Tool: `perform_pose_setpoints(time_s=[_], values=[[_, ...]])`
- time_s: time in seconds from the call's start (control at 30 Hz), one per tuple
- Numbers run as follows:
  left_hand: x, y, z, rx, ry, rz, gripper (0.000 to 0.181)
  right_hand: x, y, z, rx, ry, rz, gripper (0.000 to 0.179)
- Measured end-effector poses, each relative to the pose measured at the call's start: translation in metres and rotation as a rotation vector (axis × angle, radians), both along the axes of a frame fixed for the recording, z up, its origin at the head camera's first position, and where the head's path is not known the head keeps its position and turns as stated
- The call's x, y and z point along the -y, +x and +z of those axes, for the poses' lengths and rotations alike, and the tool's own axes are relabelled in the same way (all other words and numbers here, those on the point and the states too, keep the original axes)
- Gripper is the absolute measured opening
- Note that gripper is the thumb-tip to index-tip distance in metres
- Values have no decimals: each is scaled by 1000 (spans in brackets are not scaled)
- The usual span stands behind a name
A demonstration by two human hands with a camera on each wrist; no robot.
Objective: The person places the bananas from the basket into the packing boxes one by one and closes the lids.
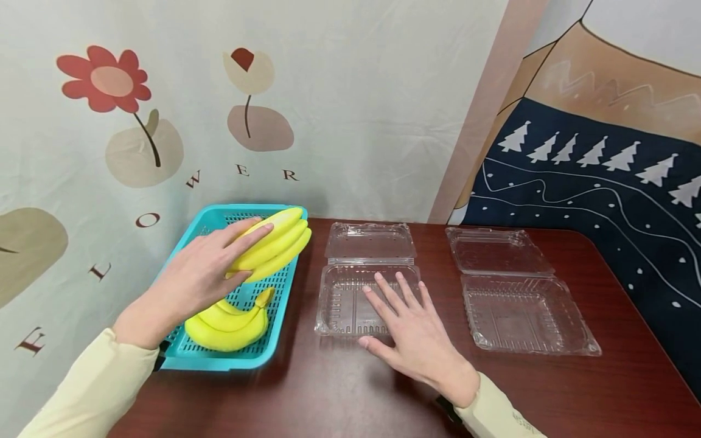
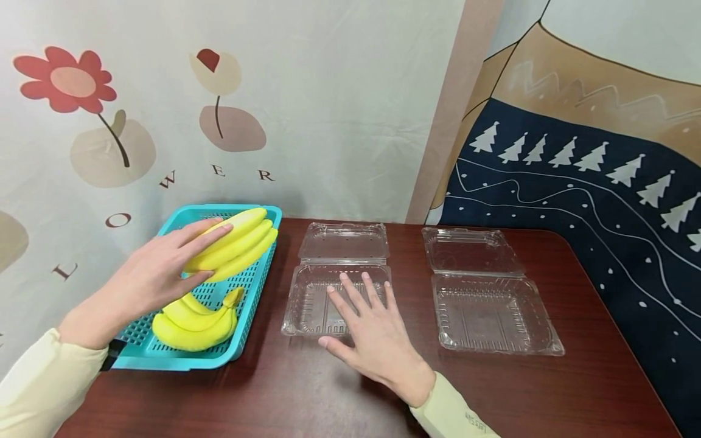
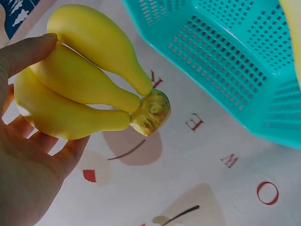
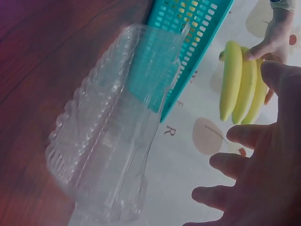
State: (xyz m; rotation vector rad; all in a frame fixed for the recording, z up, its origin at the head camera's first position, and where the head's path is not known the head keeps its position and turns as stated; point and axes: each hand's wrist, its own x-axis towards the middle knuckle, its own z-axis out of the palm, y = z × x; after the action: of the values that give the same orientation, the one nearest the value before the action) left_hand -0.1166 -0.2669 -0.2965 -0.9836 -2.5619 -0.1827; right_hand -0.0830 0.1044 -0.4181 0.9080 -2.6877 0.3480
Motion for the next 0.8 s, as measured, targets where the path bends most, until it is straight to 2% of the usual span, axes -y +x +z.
perform_pose_setpoints(time_s=[0.23,0.8], values=[[-17,2,0,-31,32,-39,100,-13,-2,-3,7,-4,-43,81],[-65,7,-11,-75,84,-123,91,-36,-4,-17,55,-7,-117,87]])
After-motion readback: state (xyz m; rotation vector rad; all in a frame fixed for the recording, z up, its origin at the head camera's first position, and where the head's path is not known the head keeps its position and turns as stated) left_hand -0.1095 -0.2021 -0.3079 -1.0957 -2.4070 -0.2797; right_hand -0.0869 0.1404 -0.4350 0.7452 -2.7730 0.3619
